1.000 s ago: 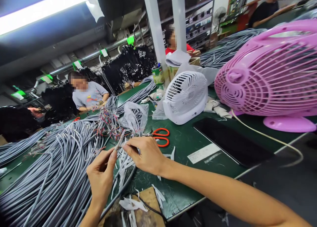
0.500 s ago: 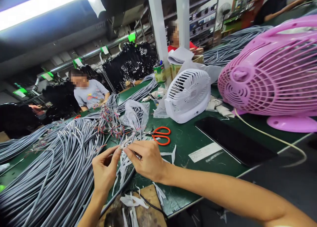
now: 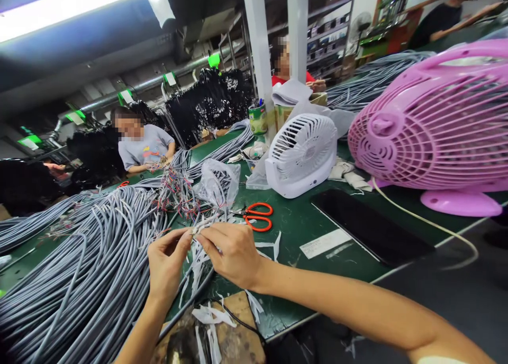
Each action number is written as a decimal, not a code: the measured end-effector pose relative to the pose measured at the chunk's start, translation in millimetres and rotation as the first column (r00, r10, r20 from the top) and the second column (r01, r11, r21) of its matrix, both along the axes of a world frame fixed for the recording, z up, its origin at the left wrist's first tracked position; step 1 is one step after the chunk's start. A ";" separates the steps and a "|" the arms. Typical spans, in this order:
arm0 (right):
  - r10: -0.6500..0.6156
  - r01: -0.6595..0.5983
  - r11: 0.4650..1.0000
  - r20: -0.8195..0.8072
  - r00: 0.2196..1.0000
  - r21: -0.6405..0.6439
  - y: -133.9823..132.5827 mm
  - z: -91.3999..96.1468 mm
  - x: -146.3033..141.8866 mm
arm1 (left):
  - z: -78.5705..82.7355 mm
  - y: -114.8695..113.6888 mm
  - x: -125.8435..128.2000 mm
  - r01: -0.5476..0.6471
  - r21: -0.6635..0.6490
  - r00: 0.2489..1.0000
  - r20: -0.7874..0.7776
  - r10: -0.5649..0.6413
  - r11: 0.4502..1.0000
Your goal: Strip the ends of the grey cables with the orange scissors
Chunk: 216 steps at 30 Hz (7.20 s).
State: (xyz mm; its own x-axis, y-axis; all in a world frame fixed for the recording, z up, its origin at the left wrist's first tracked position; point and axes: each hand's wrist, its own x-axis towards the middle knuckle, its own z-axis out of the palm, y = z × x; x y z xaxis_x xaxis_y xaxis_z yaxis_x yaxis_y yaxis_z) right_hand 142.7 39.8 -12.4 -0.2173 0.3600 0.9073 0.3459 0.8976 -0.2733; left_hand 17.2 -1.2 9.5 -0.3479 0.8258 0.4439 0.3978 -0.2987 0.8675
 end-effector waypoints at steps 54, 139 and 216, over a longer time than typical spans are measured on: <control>0.008 -0.008 1.000 -0.019 1.000 0.029 4.1 2.5 9.0 | -3.6 -11.1 -0.9 -0.122 0.196 0.956 -0.241 0.168 0.973; 0.295 -0.281 0.938 -0.045 0.954 0.201 -17.9 -1.3 5.4 | -1.1 5.6 -15.9 -0.236 -0.020 0.935 -0.276 0.221 0.972; 0.019 -0.014 0.993 0.047 0.999 -0.117 8.0 1.1 9.9 | -1.7 -2.4 -6.1 -0.094 0.005 0.920 -0.382 0.088 0.996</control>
